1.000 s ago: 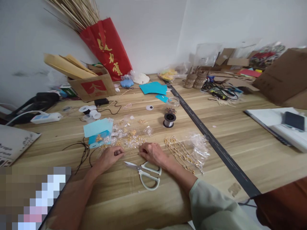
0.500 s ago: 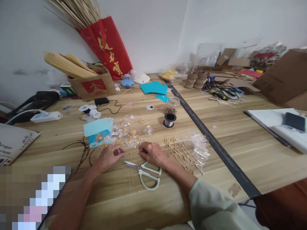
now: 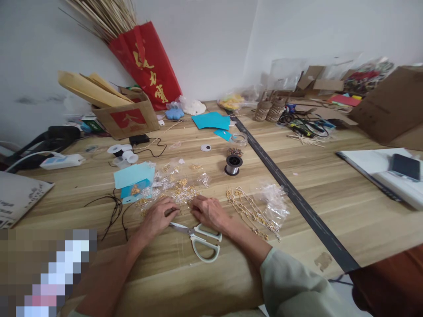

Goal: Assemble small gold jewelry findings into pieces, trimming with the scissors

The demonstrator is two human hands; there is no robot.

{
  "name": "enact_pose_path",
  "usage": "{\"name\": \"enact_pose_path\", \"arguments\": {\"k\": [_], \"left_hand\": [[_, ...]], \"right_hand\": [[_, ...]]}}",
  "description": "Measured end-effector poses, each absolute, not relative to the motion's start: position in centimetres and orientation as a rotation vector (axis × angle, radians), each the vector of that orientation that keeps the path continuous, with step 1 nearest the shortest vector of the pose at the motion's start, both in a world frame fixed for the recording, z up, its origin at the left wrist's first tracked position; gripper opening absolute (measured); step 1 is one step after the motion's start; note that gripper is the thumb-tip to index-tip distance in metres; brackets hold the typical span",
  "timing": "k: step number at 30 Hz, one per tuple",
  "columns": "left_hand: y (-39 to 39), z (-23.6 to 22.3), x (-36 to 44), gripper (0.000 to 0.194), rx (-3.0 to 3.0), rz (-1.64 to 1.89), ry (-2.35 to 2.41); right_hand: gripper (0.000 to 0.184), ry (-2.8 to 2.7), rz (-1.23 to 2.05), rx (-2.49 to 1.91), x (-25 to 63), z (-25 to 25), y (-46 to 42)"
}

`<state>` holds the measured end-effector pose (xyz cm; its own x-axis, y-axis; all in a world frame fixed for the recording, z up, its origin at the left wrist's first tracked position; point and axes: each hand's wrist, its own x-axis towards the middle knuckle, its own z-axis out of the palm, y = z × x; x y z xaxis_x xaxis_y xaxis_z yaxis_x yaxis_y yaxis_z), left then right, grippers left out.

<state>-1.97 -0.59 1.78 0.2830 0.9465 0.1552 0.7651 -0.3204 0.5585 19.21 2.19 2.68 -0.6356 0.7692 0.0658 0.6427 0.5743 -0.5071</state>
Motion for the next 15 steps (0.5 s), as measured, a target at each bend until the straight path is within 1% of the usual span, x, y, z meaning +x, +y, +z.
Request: {"name": "enact_pose_path", "arguments": {"k": [5,9,12,15], "left_hand": [[-0.5,1.8,-2.1,0.012,2.156,0.766,1.498],[-0.5,2.2,-2.0,0.01,2.086,0.866,1.456],[-0.5,2.5,-1.7,0.009,2.026,0.957,1.402],[-0.6,2.9,-1.4,0.009,1.981,1.032,1.334]], "right_hand": [[0.009,-2.611,0.578,-1.143,19.1,2.7,2.0],[0.01,-2.546,0.615,-1.143,19.0,2.8,1.8],[0.02,-2.384,0.799,-1.031,18.7,2.9,1.7],[0.028,-2.177,1.108,-0.985,18.3,3.0,1.5]]}}
